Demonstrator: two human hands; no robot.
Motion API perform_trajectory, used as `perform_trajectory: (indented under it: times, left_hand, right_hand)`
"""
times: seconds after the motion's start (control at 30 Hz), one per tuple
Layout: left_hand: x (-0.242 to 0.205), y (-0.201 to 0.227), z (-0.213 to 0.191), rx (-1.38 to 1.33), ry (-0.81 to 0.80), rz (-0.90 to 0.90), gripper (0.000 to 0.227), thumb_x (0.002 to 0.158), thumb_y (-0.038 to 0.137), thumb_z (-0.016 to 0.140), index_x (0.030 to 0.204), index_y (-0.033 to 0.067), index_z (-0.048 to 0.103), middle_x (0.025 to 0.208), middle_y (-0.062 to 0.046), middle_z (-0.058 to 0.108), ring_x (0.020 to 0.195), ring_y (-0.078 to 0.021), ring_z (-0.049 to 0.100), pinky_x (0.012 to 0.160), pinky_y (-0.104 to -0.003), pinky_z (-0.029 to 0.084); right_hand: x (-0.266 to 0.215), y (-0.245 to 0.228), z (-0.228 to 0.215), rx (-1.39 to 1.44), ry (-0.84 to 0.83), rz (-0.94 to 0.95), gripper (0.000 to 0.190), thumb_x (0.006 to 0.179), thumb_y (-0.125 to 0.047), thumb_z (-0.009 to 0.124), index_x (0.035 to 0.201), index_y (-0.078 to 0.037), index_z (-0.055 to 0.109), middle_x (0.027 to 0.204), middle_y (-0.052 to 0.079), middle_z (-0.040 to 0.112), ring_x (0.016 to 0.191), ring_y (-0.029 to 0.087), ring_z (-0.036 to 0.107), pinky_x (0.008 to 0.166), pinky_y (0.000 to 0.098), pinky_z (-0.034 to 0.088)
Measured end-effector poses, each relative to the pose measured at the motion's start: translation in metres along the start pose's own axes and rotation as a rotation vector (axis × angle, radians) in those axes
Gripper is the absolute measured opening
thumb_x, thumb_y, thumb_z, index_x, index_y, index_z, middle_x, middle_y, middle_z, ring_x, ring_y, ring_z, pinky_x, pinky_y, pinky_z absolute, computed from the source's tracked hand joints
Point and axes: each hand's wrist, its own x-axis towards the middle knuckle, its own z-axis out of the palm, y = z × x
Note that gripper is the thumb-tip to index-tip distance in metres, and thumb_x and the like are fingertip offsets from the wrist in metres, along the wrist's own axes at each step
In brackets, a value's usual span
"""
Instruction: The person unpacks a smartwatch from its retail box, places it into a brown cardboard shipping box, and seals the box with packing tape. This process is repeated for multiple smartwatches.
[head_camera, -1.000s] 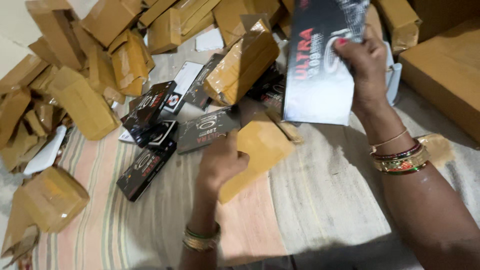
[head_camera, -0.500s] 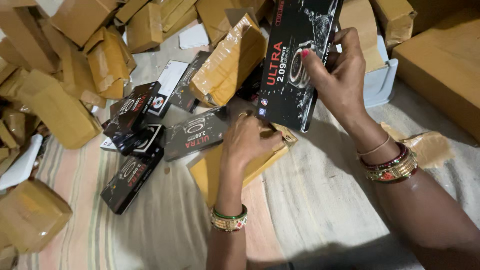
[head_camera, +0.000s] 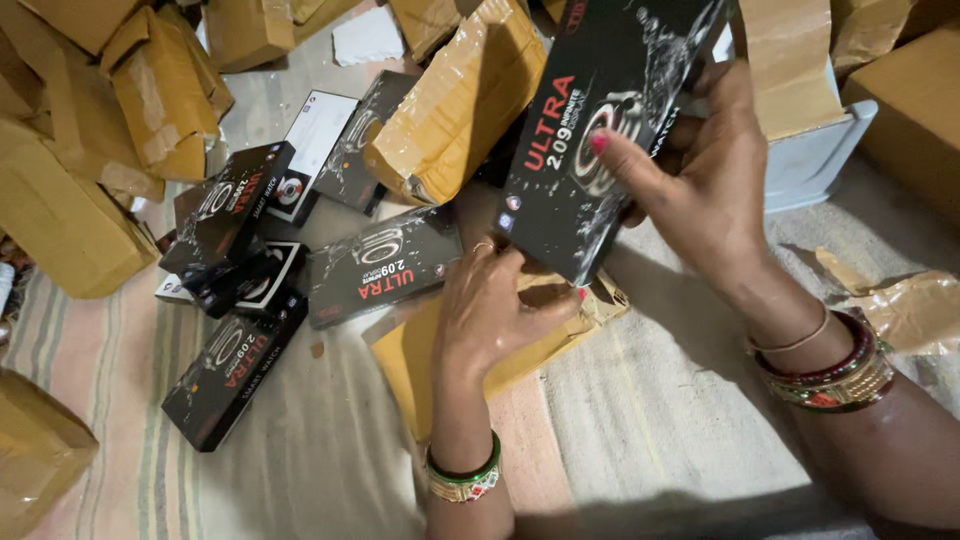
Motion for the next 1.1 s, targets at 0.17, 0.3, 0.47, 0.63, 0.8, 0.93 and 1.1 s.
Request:
perform_trajectory:
  times: [0.17,0.3,0.47,0.63,0.8,0.93,1.1]
  left_hand:
    - [0.002,0.005,-0.009,0.058,0.089,0.048,0.081,0.063,0.050,0.089,0.119,-0.0003,0.057,0.106,-0.026,0.067,0.099,-0.0440,0.065,0.088,-0.052,0.049]
    - [-0.006,0.006,-0.020,-0.137,0.140,0.094,0.089,0.063,0.041,0.088,0.133,0.0047,0.048,0.103,-0.026,0.067,0.099,-0.0428,0.065,0.087,-0.050,0.050]
    - [-0.014,0.009,-0.031,-0.229,0.127,0.249,0.065,0.065,0.038,0.092,0.117,0.0128,0.061,0.107,-0.016,0.071,0.103,-0.0367,0.069,0.085,-0.045,0.052]
    - [-0.017,0.004,-0.039,-0.239,0.207,0.428,0.058,0.069,0.036,0.095,0.111,0.0152,0.060,0.105,-0.009,0.071,0.102,-0.0306,0.068,0.090,-0.043,0.055]
    - [-0.024,0.005,-0.044,-0.276,0.251,0.339,0.069,0.065,0.038,0.096,0.115,0.0106,0.056,0.108,-0.011,0.068,0.101,-0.0292,0.068,0.087,-0.041,0.055]
    - [-0.026,0.012,-0.048,-0.370,0.215,0.302,0.077,0.064,0.041,0.095,0.119,0.0076,0.052,0.107,-0.012,0.068,0.100,-0.0280,0.070,0.088,-0.039,0.057]
    - [-0.026,0.005,-0.051,-0.378,0.253,0.321,0.079,0.065,0.042,0.096,0.123,0.0052,0.056,0.113,-0.013,0.071,0.106,-0.0289,0.071,0.092,-0.039,0.056]
  right_hand:
    - [-0.017,-0.008,-0.002,-0.085,0.092,0.070,0.052,0.099,-0.004,0.075,0.129,0.003,0.033,0.122,0.020,0.064,0.091,0.022,0.078,0.063,0.0290,0.062]
    - [-0.056,-0.005,-0.015,-0.028,0.229,-0.089,0.060,0.101,-0.001,0.076,0.141,0.002,0.030,0.131,0.022,0.061,0.111,0.026,0.075,0.086,0.0332,0.065]
    - [-0.099,0.009,-0.031,-0.187,0.354,-0.115,0.059,0.106,0.002,0.076,0.146,0.001,0.033,0.130,0.021,0.064,0.108,0.025,0.076,0.081,0.0303,0.065]
    - [-0.130,0.004,-0.026,-0.127,0.408,-0.073,0.062,0.104,0.000,0.077,0.148,0.003,0.034,0.127,0.016,0.064,0.104,0.019,0.072,0.079,0.0247,0.064]
    - [-0.134,-0.019,-0.024,-0.125,0.392,-0.054,0.052,0.103,0.003,0.076,0.140,0.005,0.039,0.123,0.018,0.067,0.102,0.021,0.073,0.080,0.0277,0.065]
    - [-0.118,-0.037,-0.015,-0.035,0.320,0.009,0.049,0.102,0.004,0.073,0.136,0.005,0.037,0.119,0.018,0.067,0.099,0.023,0.075,0.074,0.0324,0.066]
    - [-0.098,-0.051,0.000,0.047,0.243,0.061,0.055,0.101,0.002,0.071,0.138,0.001,0.032,0.124,0.019,0.066,0.101,0.027,0.076,0.074,0.0363,0.065]
